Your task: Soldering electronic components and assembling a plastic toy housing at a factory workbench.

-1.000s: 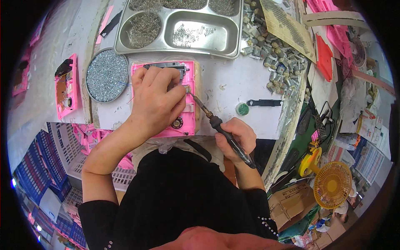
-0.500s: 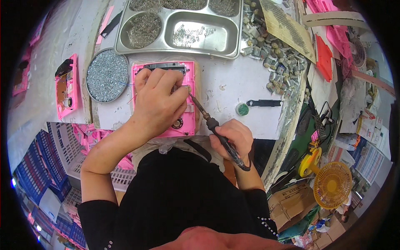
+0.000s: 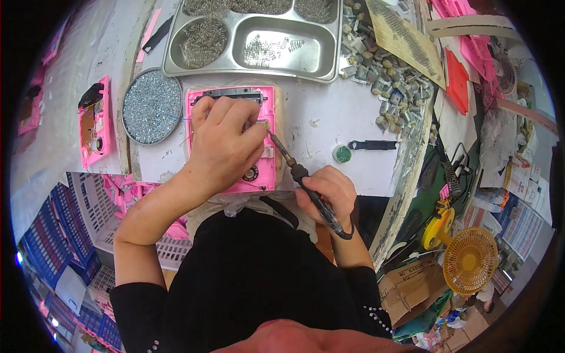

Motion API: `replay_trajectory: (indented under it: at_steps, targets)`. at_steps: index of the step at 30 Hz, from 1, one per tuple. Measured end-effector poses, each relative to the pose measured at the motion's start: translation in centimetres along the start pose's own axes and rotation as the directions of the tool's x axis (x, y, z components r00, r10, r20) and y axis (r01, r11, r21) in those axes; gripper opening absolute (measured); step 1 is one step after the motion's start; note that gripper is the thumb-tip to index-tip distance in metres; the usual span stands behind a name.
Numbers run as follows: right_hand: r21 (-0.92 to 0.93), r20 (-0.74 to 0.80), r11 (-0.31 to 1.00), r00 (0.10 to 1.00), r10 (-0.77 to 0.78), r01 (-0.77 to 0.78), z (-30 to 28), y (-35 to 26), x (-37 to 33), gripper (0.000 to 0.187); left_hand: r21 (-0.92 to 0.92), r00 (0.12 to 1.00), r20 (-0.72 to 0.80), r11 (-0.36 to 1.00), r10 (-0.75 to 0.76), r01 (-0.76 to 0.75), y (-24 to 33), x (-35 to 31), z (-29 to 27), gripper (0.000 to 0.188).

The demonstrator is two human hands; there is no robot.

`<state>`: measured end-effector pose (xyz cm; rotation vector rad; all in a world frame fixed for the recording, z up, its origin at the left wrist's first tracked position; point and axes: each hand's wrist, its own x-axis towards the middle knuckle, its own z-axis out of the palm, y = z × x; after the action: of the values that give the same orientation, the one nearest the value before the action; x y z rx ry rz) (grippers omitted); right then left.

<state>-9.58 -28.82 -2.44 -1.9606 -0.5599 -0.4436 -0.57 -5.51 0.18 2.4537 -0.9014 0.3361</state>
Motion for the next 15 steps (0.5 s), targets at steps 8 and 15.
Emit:
replay_trajectory:
  at_steps: [8, 15]
  targets:
    - [-0.018, 0.013, 1.0, 1.0, -0.016, 0.016, -0.28, -0.26, 0.04, 0.042, -0.005, 1.0, -0.002, 1.0, -0.001, 0.001, 0.03, -0.02, 0.03, 0.024]
    - [-0.011, -0.003, 1.0, 1.0, 0.006, -0.006, -0.23, -0.38, 0.01, 0.038, -0.003, 1.0, 0.003, 1.0, -0.001, 0.001, 0.02, -0.03, -0.03, 0.024]
